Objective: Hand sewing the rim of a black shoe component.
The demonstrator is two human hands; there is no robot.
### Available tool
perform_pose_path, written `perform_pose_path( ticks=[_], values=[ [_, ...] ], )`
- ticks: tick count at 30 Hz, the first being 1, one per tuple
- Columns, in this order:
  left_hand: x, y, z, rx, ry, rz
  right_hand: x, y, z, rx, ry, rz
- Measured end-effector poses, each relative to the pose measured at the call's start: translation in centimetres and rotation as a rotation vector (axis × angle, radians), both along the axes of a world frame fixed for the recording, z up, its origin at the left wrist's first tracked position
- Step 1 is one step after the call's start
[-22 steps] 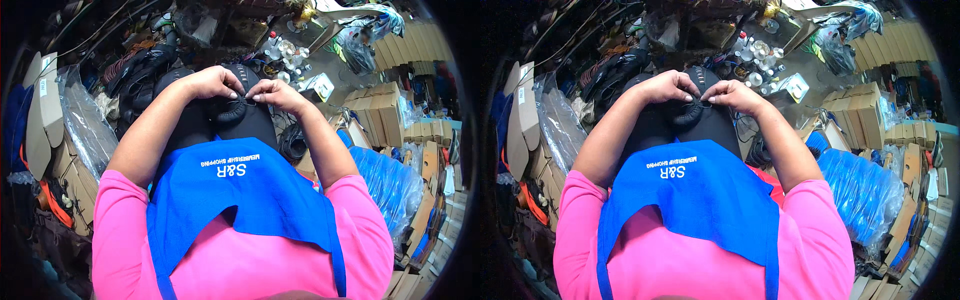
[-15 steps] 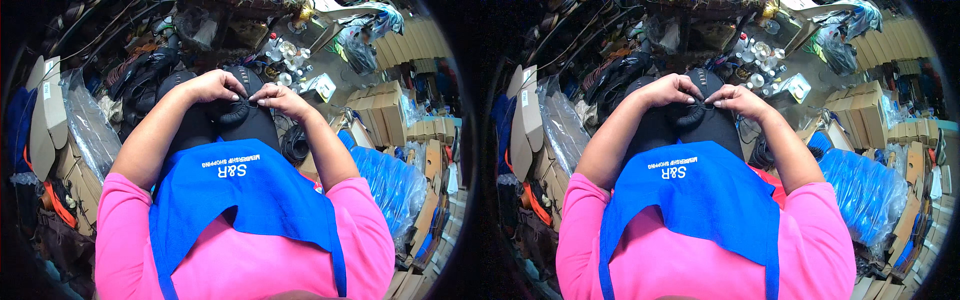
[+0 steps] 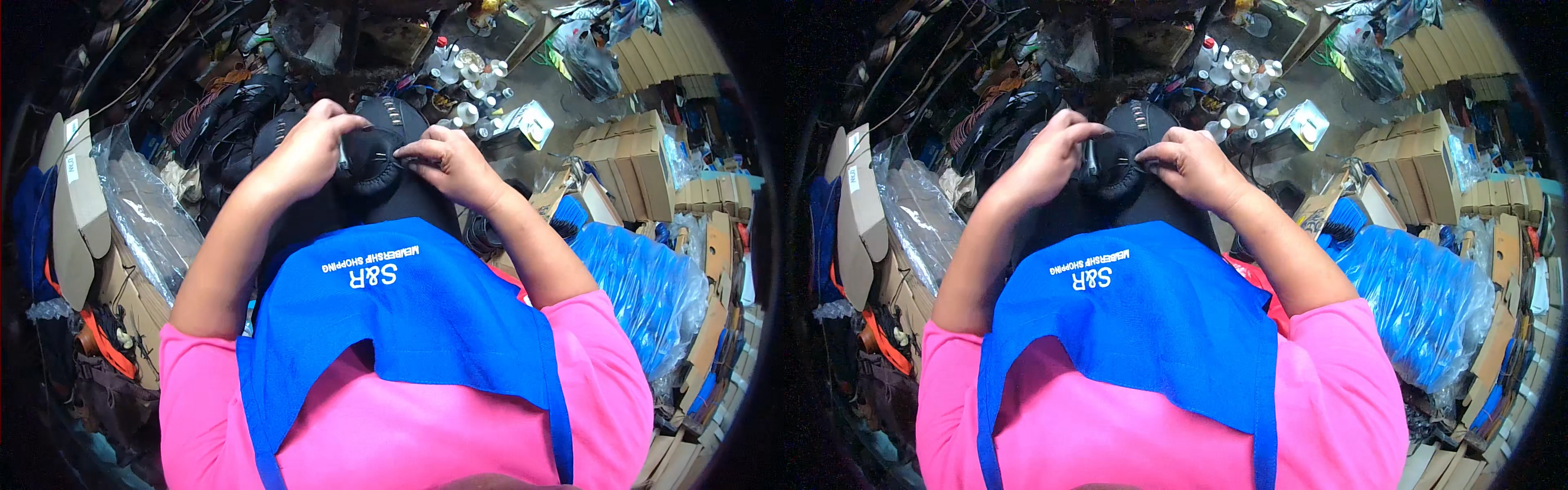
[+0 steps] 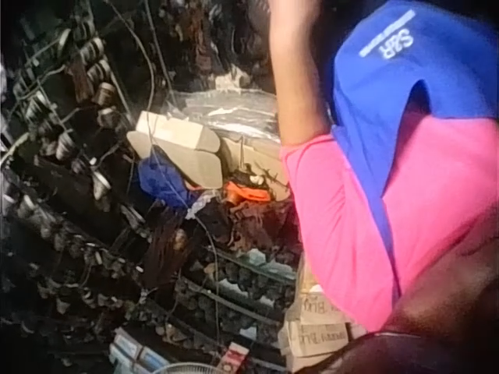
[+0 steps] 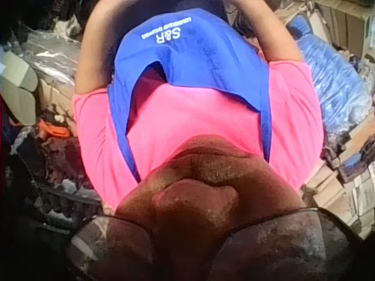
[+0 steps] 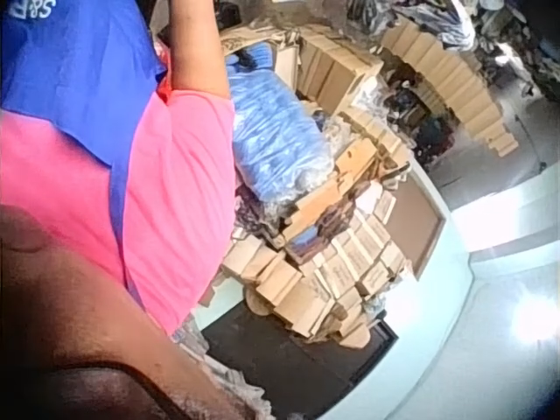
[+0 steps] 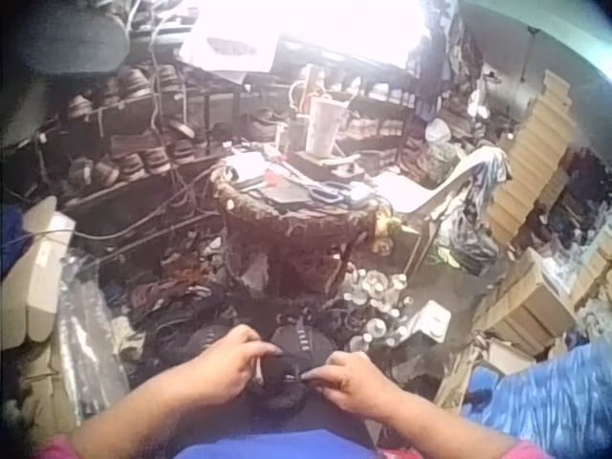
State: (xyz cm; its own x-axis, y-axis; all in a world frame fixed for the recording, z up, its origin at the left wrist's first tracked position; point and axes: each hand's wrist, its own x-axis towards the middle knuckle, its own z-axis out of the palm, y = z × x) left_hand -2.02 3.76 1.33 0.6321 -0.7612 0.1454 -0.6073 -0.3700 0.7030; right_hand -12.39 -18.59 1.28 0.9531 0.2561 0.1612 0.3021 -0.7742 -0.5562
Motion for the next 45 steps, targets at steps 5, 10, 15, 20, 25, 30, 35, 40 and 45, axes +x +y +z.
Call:
perform_pose_path(
  ticks=[5, 10, 15, 20, 25, 30, 35, 40, 45],
  values=[
    [-3.7, 2.0, 0.0, -0.034, 0.103, 0.103, -2.1, 1.4, 0.0, -0.186, -0.091, -0.06],
    [-3.4, 1.6, -1.0, -0.009, -0.328, 0.166, -1.5, 0.7, -0.1, 0.059, 0.176, -0.133],
    [-1.9, 0.7, -2.2, -0.116, 0.019, 0.078, 0.6, -1.1, -0.3, 0.298, 0.432, -0.035],
    [-1.8, 0.6, -2.7, -0.092, 0.013, 0.082, 1.5, -1.3, 0.1, 0.27, 0.448, 0.009],
    [-1.6, 0.5, -3.0, -0.076, -0.009, 0.07, 1.8, -1.5, 0.0, 0.268, 0.482, -0.013],
    [-1.3, 0.0, -3.2, -0.071, -0.009, 0.007, 1.9, -1.6, -0.1, 0.296, 0.515, 0.013],
    [-0.2, -0.8, -2.9, -0.088, -0.034, -0.076, 2.6, -2.2, -0.4, 0.291, 0.523, 0.083],
    [0.8, -1.3, -2.6, -0.123, -0.152, -0.186, 2.8, -1.9, -0.3, 0.287, 0.54, 0.082],
    [0.8, -1.1, -2.8, -0.129, -0.182, -0.224, 2.7, -1.8, -0.4, 0.297, 0.514, 0.08]
  ],
)
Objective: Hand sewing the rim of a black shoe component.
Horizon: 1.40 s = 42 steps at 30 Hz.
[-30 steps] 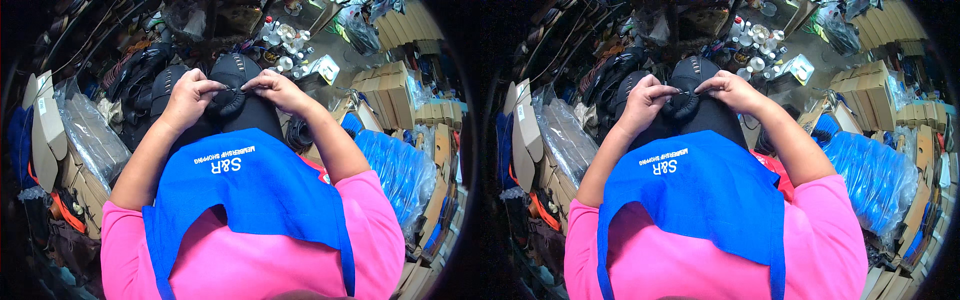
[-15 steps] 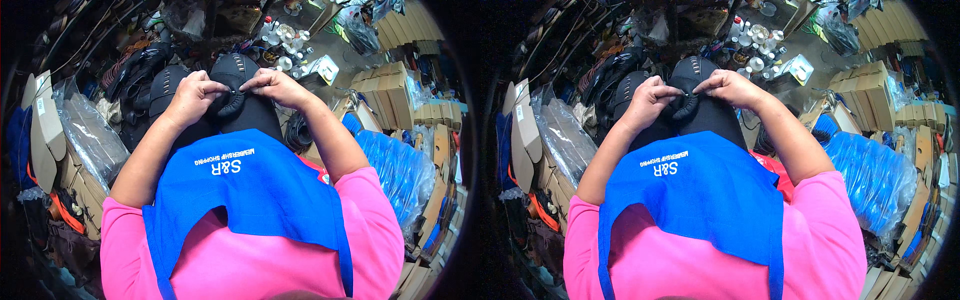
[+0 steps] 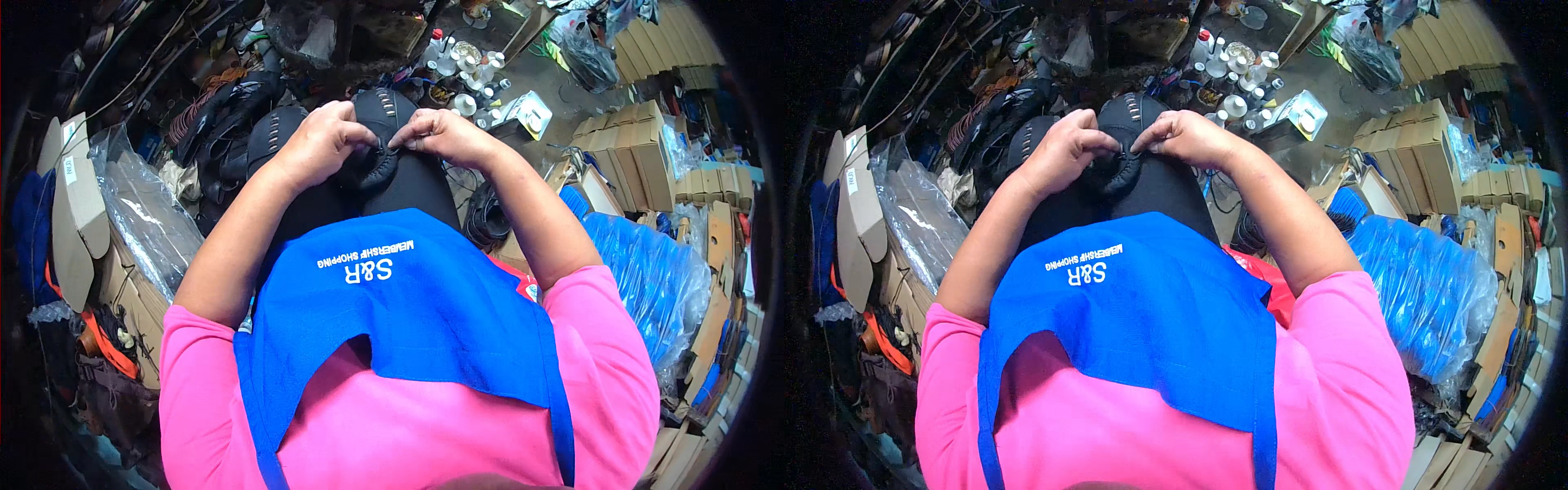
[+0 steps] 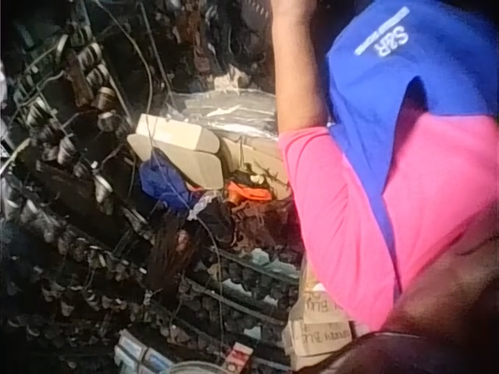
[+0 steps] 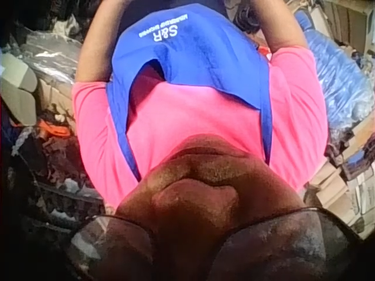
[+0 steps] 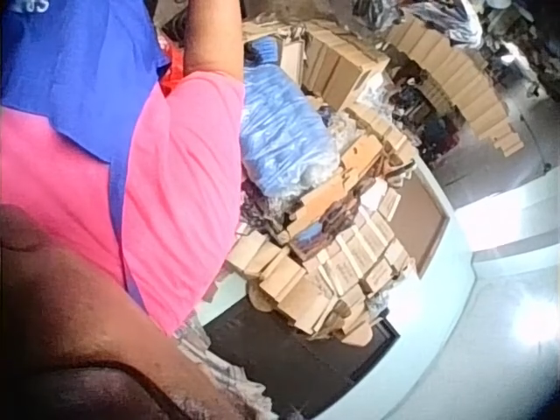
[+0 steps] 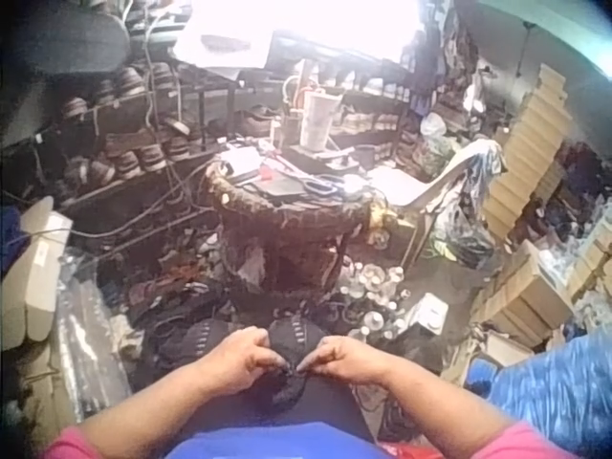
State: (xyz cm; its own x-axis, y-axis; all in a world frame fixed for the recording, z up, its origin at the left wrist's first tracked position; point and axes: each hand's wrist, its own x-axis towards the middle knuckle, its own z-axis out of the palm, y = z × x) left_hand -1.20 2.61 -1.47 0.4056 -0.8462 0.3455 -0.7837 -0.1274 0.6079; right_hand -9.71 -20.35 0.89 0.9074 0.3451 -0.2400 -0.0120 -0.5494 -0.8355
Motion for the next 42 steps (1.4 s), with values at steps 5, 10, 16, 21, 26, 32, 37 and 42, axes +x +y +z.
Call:
perform_pose_path(
  ticks=[5, 10, 16, 21, 26, 32, 37, 42],
  values=[
    [-1.0, 0.6, 0.2, 0.081, 0.034, 0.101, -1.3, 0.2, 0.3, -0.069, -0.047, -0.08],
    [-1.2, 0.4, 0.3, 0.087, -0.004, 0.113, -1.5, 0.1, 0.2, -0.058, -0.017, -0.072],
    [-0.3, -0.3, -1.0, 0.007, 0.226, 0.07, -1.0, -0.3, -0.6, 0.089, 0.105, -0.082],
    [-0.8, 0.0, -0.4, 0.032, 0.23, 0.088, -1.3, 0.0, -0.8, 0.078, 0.085, -0.092],
    [-3.2, 1.3, -0.2, 0.035, 0.155, 0.243, -3.1, 0.9, -1.3, -0.006, -0.108, -0.214],
    [-3.3, 1.5, -0.8, 0.086, 0.038, 0.319, -3.5, 1.3, -1.4, 0.002, -0.114, -0.292],
    [-3.7, 1.4, -0.6, 0.109, 0.087, 0.305, -3.8, 1.6, -1.9, -0.006, -0.173, -0.299],
    [-3.4, 1.3, -0.7, 0.032, 0.089, 0.315, -3.7, 1.3, -1.6, -0.006, -0.18, -0.267]
  ],
)
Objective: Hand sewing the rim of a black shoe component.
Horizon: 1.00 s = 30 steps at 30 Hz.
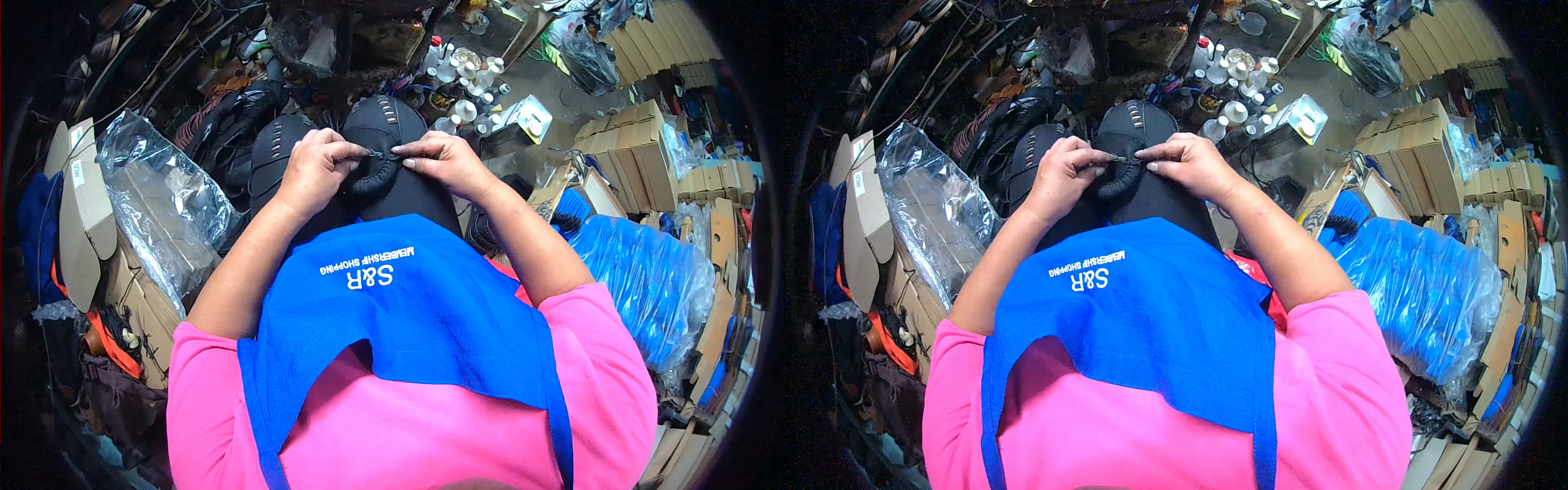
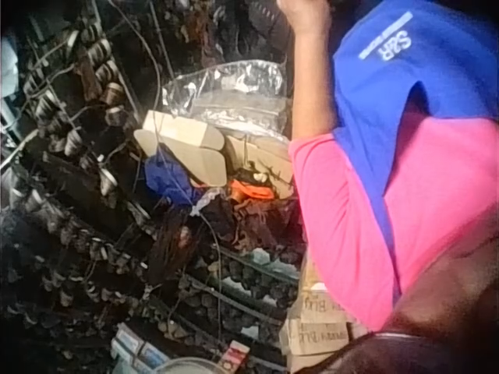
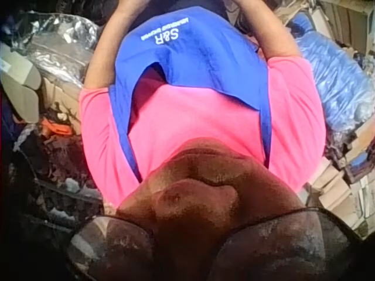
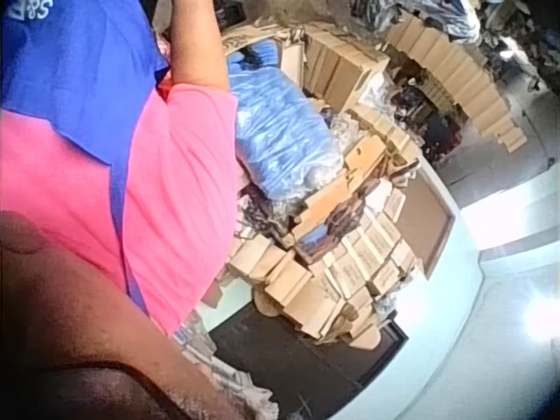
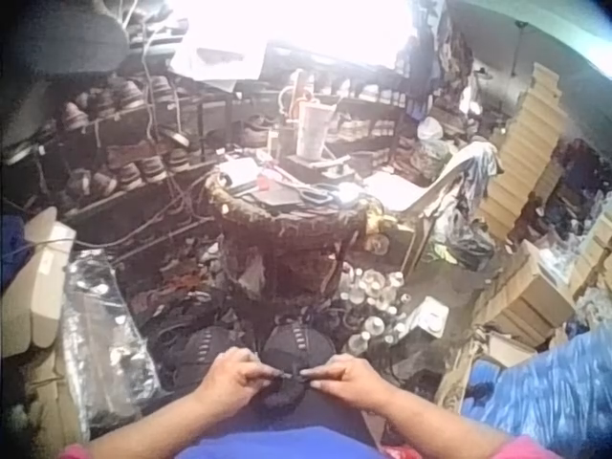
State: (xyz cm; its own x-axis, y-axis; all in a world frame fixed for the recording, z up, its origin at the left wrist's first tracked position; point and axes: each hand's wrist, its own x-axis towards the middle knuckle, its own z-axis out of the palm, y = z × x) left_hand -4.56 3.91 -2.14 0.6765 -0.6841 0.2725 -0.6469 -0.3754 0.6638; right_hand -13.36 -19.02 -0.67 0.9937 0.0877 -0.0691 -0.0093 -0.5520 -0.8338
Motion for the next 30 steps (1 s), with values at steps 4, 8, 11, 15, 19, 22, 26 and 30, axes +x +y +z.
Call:
perform_pose_path(
  ticks=[4, 8, 11, 15, 19, 22, 26, 30],
  values=[
    [0.5, 0.0, 0.1, 0.039, 0.059, -0.019, 0.3, -0.7, 0.2, 0.074, 0.076, 0.043],
    [0.9, 0.0, 0.0, 0.06, 0.066, -0.046, 0.4, -1.0, -0.1, 0.127, 0.087, 0.064],
    [0.9, 0.1, -0.2, 0.047, 0.086, -0.044, 0.5, -0.8, 0.4, 0.14, 0.134, 0.058],
    [0.8, -0.7, 0.2, 0.039, 0.152, -0.049, 0.7, -0.7, 0.2, 0.204, 0.167, 0.033],
    [-0.1, -1.7, -0.1, -0.1, 0.478, 0.017, 1.0, -0.5, -0.1, 0.394, 0.287, -0.015],
    [-0.2, -2.2, -0.1, -0.15, 0.708, -0.007, 1.3, -0.4, 0.1, 0.423, 0.322, -0.032],
    [-0.3, -2.7, -0.6, -0.186, 0.712, 0.015, 2.0, 0.3, 0.9, 0.415, 0.351, -0.026],
    [0.2, -2.9, 1.3, 0.008, 0.613, -0.019, 3.1, 0.3, 1.6, 0.115, 0.316, 0.039]
  ],
)
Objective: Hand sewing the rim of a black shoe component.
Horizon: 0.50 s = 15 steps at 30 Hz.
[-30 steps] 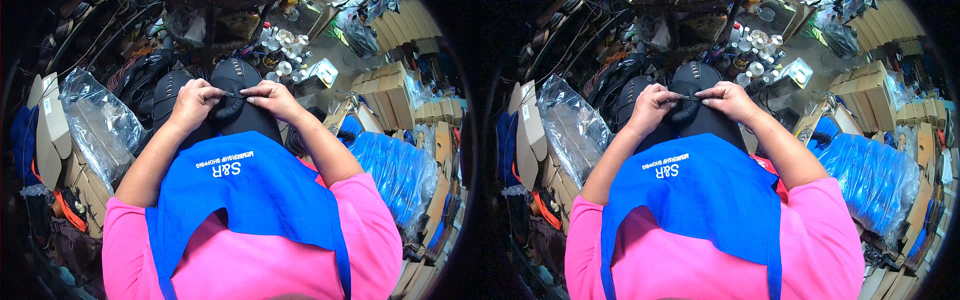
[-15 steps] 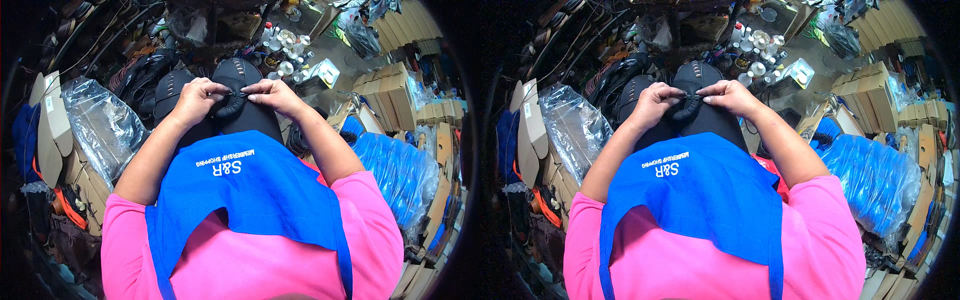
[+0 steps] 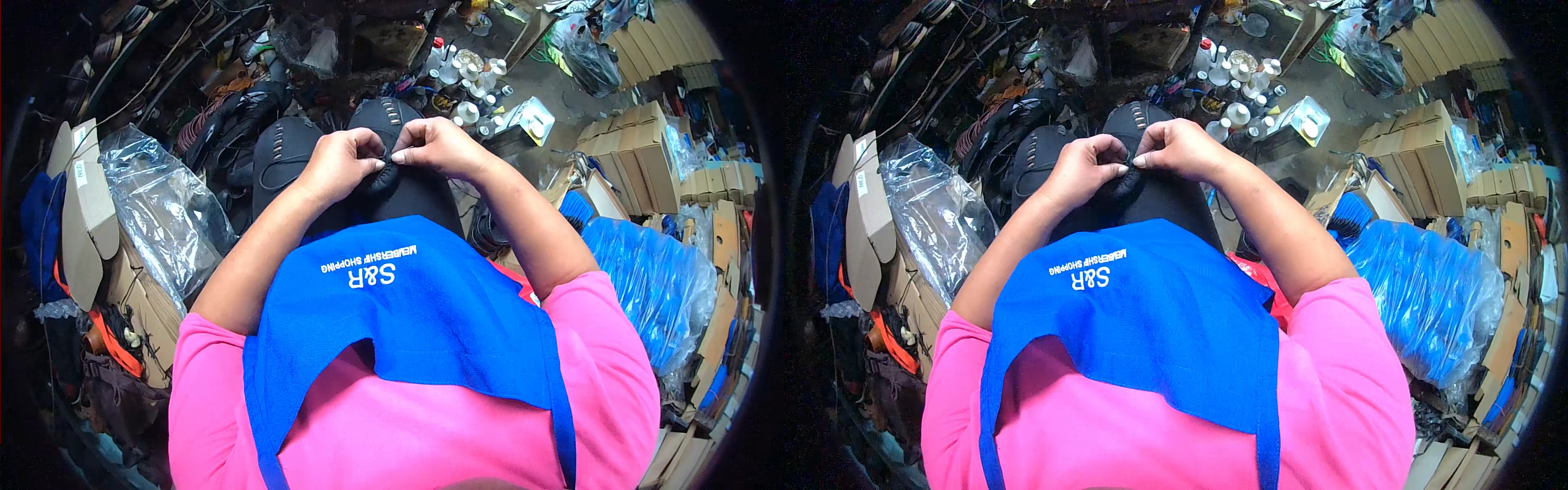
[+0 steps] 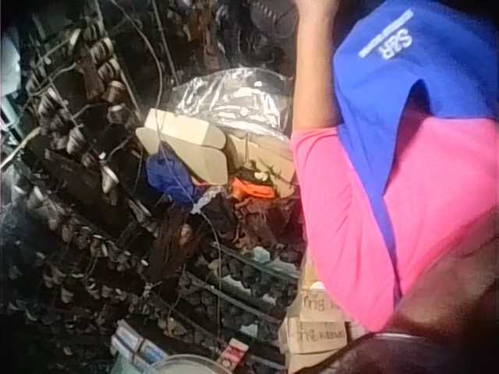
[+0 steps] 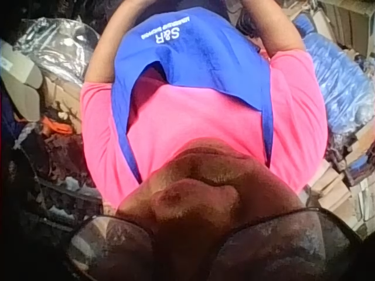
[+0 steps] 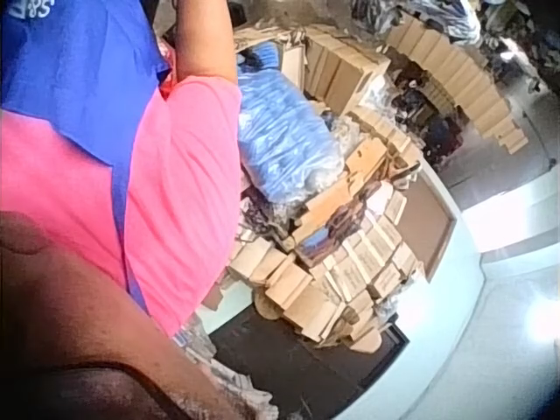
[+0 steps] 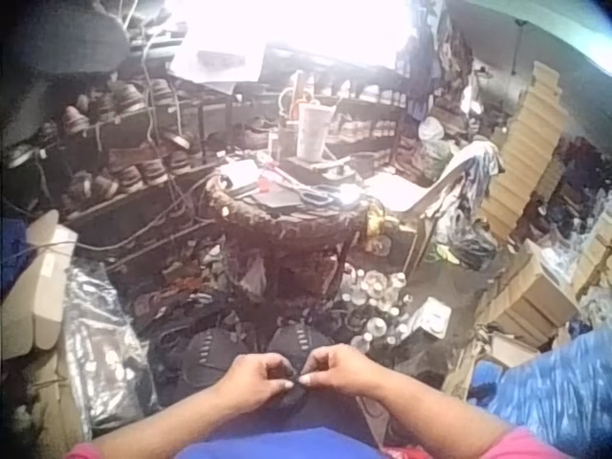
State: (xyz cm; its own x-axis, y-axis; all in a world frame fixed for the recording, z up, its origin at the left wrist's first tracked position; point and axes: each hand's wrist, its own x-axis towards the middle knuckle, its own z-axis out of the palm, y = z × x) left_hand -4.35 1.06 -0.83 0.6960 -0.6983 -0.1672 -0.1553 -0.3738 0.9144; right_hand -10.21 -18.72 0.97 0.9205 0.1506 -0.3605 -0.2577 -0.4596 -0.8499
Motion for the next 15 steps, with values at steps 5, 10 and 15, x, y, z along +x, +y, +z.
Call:
perform_pose_path(
  ticks=[5, 10, 15],
  values=[
    [1.1, 1.4, 1.4, 0.153, -0.505, -0.111, 0.5, -1.4, -0.4, 0.107, 0.021, -0.009],
    [0.7, 2.5, 0.7, 0.188, -0.452, -0.106, -0.8, -2.6, -1.5, 0.253, 0.055, -0.07],
    [0.3, 1.4, 1.7, 0.183, -0.166, -0.125, -3.2, -2.5, -1.6, -0.055, -0.185, -0.03]
  ],
)
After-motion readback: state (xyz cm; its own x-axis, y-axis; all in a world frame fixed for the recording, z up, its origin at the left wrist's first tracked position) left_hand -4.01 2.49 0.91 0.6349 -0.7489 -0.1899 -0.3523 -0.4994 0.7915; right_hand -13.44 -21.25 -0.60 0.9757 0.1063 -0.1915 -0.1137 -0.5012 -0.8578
